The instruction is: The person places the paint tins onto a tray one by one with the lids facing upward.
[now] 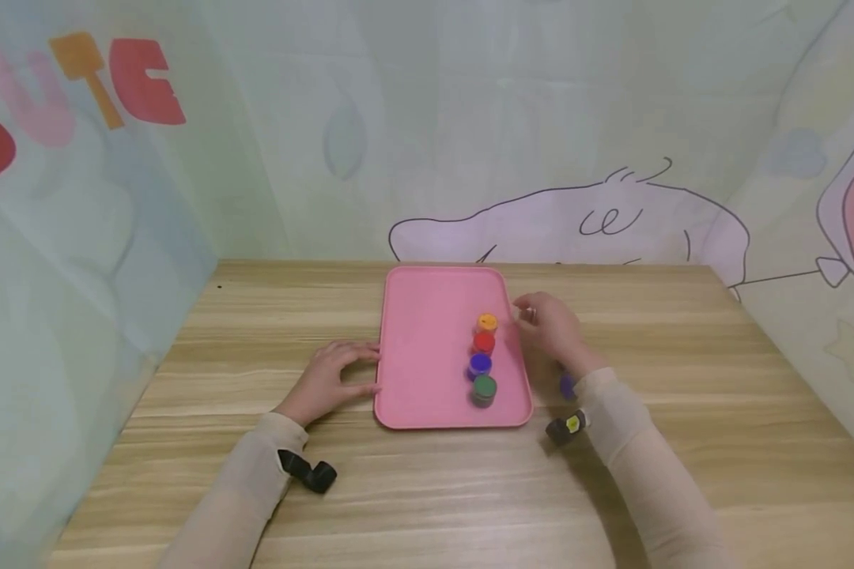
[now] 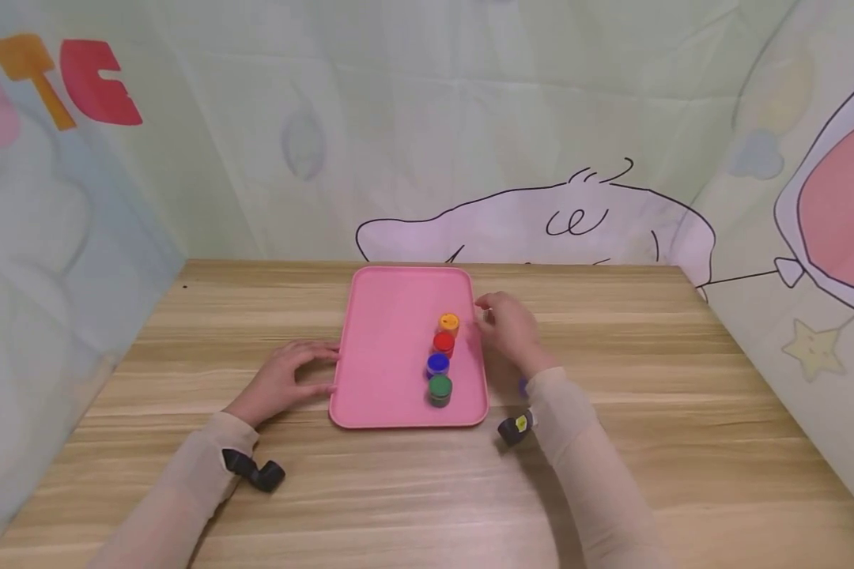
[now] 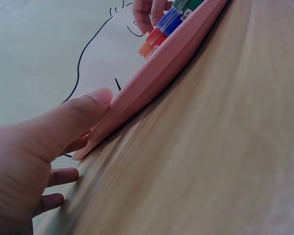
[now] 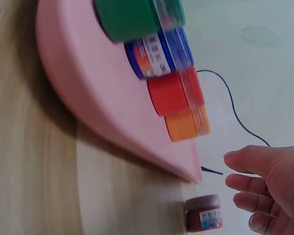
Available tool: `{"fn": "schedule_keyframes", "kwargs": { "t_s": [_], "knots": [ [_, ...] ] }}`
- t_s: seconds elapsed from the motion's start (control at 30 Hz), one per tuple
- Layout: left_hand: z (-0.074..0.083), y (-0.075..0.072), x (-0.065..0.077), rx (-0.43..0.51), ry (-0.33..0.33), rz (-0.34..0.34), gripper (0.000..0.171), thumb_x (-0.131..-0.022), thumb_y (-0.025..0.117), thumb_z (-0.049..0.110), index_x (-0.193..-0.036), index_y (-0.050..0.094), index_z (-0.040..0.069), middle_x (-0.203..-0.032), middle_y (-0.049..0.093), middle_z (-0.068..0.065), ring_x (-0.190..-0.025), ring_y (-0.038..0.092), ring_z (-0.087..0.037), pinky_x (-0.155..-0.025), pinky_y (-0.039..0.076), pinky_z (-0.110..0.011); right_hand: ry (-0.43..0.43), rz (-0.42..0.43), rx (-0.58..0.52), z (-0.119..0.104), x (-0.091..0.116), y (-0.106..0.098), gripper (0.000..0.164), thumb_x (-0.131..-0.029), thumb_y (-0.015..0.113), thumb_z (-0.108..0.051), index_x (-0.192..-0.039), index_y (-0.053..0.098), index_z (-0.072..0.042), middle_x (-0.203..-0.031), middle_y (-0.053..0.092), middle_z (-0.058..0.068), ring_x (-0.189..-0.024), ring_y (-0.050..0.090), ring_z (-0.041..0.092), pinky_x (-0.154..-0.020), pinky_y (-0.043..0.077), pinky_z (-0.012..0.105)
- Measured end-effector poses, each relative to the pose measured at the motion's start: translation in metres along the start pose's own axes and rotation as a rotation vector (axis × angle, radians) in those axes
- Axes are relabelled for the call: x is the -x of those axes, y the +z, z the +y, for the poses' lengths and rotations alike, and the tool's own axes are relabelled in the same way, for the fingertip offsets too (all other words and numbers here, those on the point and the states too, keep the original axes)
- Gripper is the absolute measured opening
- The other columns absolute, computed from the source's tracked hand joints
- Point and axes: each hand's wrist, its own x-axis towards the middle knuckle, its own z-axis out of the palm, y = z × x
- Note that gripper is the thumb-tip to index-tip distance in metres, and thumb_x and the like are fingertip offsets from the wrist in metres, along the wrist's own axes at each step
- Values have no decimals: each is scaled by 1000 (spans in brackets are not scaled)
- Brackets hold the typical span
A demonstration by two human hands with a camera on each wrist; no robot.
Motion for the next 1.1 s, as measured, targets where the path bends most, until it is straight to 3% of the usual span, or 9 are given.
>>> {"fn": "schedule_keyframes", "kwargs": {
  "t_s": [0.17, 0.3, 0.43, 1.1],
  "knots": [
    [1, -1, 0, -2, 0, 0, 49, -78, 79, 35, -121, 66, 16, -136, 59, -4, -127, 49, -29, -108, 31, -53, -42, 57, 78, 8, -3, -4, 32, -88, 66, -14, -117, 64, 1, -107, 66, 20, -89, 60, 30, -78, 53, 43],
    [1, -2, -1, -5, -4, -9, 49, -78, 78, 36, -122, 66, 16, -137, 59, -4, -128, 49, -29, -109, 30, -53, -64, 89, 121, 14, -4, -7, 29, -87, 68, -15, -111, 67, 2, -111, 66, 23, -101, 60, 37, -90, 50, 49],
    [1, -2, -1, -3, -3, -14, 49, -79, 78, 36, -122, 66, 16, -137, 59, -4, -129, 48, -29, -111, 29, -53, -59, 80, 159, 16, -4, -10, 34, -86, 69, -16, -114, 65, 3, -116, 64, 24, -111, 56, 40, -100, 44, 53],
    [2, -1, 2, 11, 1, 0, 49, -78, 78, 35, -121, 66, 16, -135, 60, -3, -126, 50, -29, -107, 32, -53, -44, -10, 304, 17, -12, -14, 38, -85, 71, -16, -117, 62, 4, -116, 63, 25, -110, 56, 39, -99, 46, 50]
  ]
}}
